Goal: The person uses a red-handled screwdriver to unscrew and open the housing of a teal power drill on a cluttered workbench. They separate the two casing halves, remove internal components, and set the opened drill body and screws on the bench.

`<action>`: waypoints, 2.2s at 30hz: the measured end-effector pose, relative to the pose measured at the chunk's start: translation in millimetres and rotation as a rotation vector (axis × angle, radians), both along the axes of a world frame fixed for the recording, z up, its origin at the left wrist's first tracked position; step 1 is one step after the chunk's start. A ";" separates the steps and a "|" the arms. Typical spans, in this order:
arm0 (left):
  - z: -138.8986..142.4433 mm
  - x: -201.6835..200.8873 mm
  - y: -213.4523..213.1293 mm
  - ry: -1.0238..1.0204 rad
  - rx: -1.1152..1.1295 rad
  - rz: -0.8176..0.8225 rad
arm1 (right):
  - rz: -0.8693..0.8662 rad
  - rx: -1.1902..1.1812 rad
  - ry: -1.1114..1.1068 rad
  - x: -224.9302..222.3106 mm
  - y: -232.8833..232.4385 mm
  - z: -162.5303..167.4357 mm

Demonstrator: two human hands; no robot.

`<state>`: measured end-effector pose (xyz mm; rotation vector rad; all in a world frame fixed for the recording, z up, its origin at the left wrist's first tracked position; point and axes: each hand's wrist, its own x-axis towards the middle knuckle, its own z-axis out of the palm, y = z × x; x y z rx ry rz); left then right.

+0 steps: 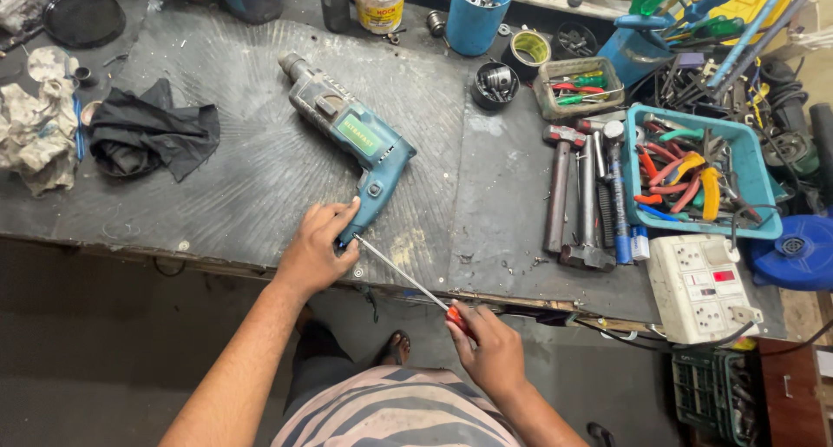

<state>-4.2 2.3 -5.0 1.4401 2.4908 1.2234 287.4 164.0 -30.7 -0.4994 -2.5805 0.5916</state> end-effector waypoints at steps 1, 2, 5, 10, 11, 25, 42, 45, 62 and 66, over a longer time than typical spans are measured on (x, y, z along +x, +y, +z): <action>0.2 0.0 0.1 -0.004 0.004 -0.002 | -0.002 0.024 0.013 -1.1 -2.9 5.9; 0.5 -0.1 0.1 -0.006 0.008 -0.004 | -0.004 0.048 0.029 -1.7 -5.2 9.5; 1.2 0.0 0.2 -0.019 0.017 -0.006 | -0.015 0.047 0.041 0.0 -3.3 4.9; -0.6 0.0 0.0 -0.020 0.019 0.001 | -0.081 -1.573 -0.068 14.5 23.2 -35.2; -1.5 -0.1 0.1 -0.035 0.011 0.000 | -0.051 -1.413 -0.056 16.8 24.9 -41.4; -7.0 -6.1 0.2 -0.013 0.051 -0.052 | -0.258 -1.498 -0.202 1.4 -2.0 7.6; -9.5 -6.9 -0.2 -0.004 0.092 -0.091 | -0.324 -1.174 -0.212 6.2 -10.4 18.3; -7.9 -5.8 -0.5 -0.001 0.082 -0.082 | -0.309 -1.749 -0.265 13.0 6.2 5.2; 8.0 -2.4 -3.3 -0.017 0.057 -0.031 | -0.096 -1.287 -0.290 -3.7 30.2 -1.7; 7.8 -2.2 -3.3 -0.011 0.062 -0.035 | -0.135 -1.877 -0.420 -5.6 40.1 -11.1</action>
